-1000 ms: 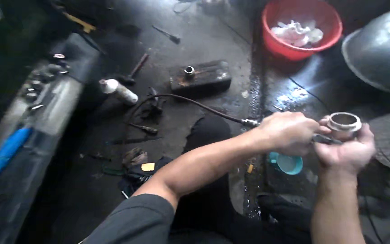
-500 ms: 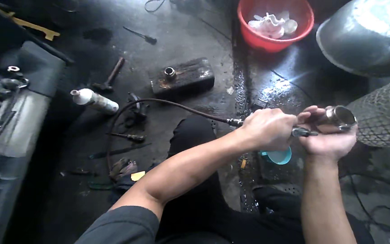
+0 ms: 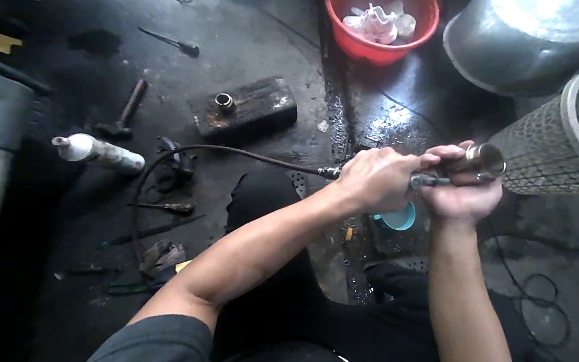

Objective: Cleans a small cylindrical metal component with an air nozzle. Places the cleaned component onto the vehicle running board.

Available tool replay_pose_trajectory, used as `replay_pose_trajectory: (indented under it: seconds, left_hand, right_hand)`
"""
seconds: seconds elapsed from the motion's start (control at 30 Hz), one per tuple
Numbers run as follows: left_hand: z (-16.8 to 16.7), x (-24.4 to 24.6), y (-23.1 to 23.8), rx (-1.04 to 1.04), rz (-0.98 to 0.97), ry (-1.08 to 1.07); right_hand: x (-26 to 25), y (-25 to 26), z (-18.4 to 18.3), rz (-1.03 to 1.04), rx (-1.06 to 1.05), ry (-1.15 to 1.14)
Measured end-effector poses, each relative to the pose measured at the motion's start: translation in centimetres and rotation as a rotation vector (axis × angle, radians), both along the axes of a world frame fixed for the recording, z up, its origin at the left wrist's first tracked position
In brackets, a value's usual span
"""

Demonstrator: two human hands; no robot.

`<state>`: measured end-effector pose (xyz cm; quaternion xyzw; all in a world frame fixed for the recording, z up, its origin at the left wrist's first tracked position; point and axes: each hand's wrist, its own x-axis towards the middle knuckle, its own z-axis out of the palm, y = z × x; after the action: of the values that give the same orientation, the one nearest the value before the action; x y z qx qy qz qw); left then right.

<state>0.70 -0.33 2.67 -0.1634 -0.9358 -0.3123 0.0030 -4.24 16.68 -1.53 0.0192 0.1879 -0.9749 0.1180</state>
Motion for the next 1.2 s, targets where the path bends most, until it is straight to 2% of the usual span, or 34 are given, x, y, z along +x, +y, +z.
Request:
replay_pose_trajectory:
  seconds: [0.23,0.37,0.43,0.57,0.67,0.77,0.87,0.97,1.13,1.2]
  left_hand:
    - [0.3,-0.9,-0.7,-0.005,-0.009,-0.12]
    - [0.5,-1.2,-1.4,-0.016,0.051,-0.093]
    - [0.4,-1.3,-2.1,0.001,0.039,-0.061]
    - [0.8,-1.1,-3.0,0.03,0.029,-0.066]
    - [0.7,-0.8,-2.9,0.0,0.015,-0.091]
    - [0.5,-0.8,-2.7,0.003,0.049,-0.082]
    - [0.7,-1.1,-3.1,0.006,0.079,-0.07]
    - [1.3,-1.2,-3.3,-0.012,0.027,-0.145]
    - [1.4,-1.1,-2.7,-0.058,0.101,-0.18]
    - [1.4,-1.2,-3.0,-0.08,0.056,-0.198]
  right_hand:
    - [-0.2,0.2,-0.3,-0.001,0.059,0.06]
    - [0.0,0.1,0.3,-0.035,0.128,0.035]
    - [0.1,-0.1,1.1,-0.027,0.253,-0.016]
    - [-0.2,-0.3,1.7,-0.046,0.67,-0.15]
    - [-0.4,-0.2,0.0,-0.025,0.774,-0.129]
    - [-0.3,0.0,-1.1,0.028,0.783,-0.053]
    - [-0.1,0.4,-1.2,0.063,0.951,0.111]
    - [0.1,0.5,-1.1,0.068,1.123,0.274]
    - [0.1,0.4,-2.0,-0.016,1.255,0.356]
    - [0.1,0.5,-2.1,-0.025,1.264,0.382]
